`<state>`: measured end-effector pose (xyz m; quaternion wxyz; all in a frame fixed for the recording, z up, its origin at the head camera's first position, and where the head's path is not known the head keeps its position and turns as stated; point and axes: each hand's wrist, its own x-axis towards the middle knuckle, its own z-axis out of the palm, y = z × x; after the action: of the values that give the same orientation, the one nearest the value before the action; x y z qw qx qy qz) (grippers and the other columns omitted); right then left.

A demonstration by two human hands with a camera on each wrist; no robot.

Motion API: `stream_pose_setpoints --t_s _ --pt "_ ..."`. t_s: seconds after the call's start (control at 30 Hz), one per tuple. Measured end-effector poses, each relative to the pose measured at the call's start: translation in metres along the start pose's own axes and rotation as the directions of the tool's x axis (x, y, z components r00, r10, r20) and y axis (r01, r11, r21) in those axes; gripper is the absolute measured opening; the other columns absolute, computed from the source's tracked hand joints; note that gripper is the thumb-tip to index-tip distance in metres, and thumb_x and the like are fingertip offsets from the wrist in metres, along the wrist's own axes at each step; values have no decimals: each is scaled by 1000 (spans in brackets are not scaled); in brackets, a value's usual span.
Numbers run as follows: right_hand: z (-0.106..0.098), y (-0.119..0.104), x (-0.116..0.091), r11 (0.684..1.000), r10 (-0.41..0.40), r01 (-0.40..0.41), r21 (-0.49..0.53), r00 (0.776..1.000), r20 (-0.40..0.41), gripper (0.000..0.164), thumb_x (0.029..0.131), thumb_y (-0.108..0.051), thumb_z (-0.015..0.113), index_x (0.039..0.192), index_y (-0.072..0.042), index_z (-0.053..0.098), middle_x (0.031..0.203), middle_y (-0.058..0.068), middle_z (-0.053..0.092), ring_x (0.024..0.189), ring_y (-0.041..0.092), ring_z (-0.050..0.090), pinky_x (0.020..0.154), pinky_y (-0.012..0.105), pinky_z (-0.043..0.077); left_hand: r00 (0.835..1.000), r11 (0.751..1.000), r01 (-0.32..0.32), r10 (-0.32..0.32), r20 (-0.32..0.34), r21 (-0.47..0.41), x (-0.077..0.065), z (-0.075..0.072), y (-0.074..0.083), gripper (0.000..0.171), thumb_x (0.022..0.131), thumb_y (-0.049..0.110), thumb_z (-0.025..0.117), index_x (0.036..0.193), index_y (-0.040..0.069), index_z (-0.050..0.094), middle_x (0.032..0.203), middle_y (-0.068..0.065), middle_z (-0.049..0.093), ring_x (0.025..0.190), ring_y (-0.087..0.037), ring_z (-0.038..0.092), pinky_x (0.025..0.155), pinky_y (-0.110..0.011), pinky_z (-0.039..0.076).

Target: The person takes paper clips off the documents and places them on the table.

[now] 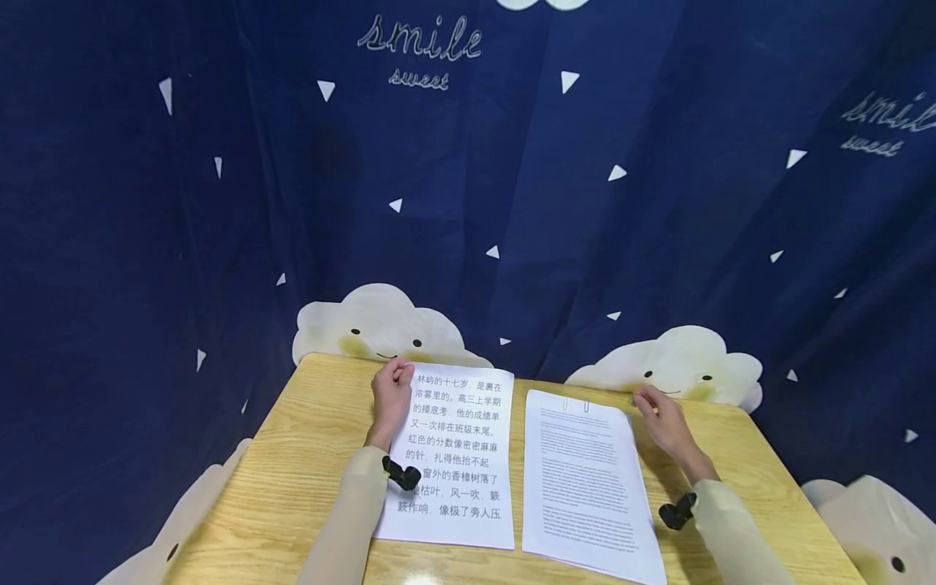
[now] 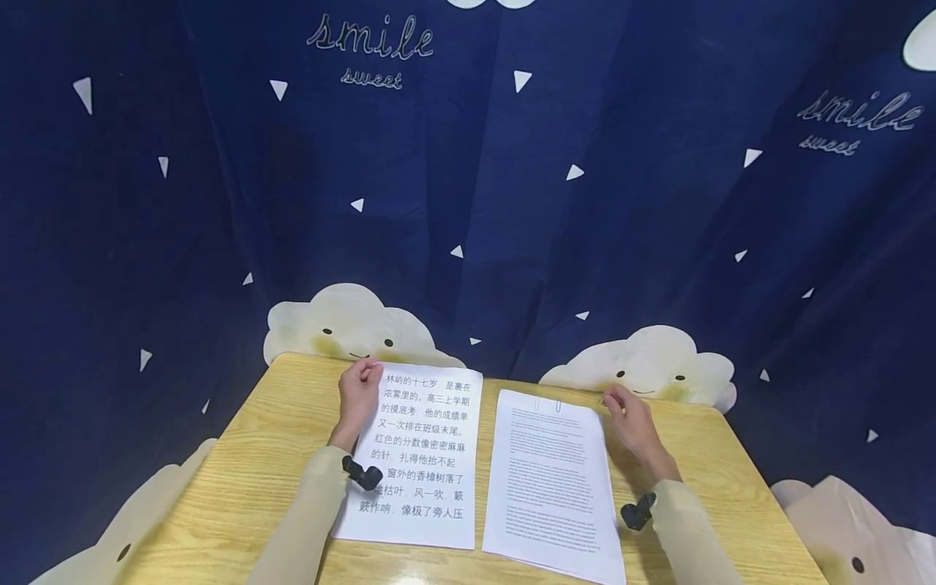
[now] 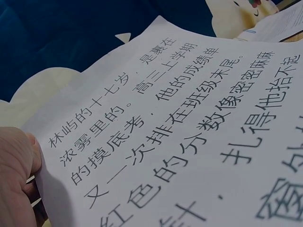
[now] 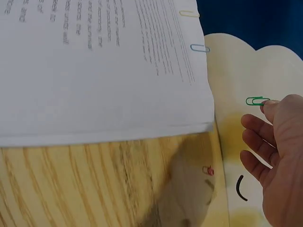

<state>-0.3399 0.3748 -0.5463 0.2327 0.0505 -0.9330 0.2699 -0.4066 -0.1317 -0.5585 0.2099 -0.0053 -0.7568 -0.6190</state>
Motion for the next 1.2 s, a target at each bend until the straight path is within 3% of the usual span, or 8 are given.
stream_pose_setpoints --t_s 0.27,0.67,1.2 --pt "-4 18 -4 999 44 -44 5 999 16 19 102 -19 51 104 -4 62 92 14 65 76 17 56 59 25 46 1000 1000 10 -10 12 -10 1 -2 0 9 96 10 60 98 6 68 79 -10 63 67 -17 52 56 -21 40" --pt "-8 31 -14 994 99 -98 -54 995 28 15 102 -12 48 99 -3 59 88 10 60 82 22 50 69 33 38 1000 1000 10 -10 4 -15 0 -3 -1 8 95 9 61 97 6 68 79 -9 63 67 -15 53 57 -20 41" --pt "-7 52 -25 967 240 -228 -112 964 115 22 105 -16 39 108 0 55 99 18 59 86 29 52 71 39 44 1000 1000 17 -17 3 -2 0 -1 -1 6 96 9 61 95 7 67 75 -9 57 65 -16 49 55 -21 37"
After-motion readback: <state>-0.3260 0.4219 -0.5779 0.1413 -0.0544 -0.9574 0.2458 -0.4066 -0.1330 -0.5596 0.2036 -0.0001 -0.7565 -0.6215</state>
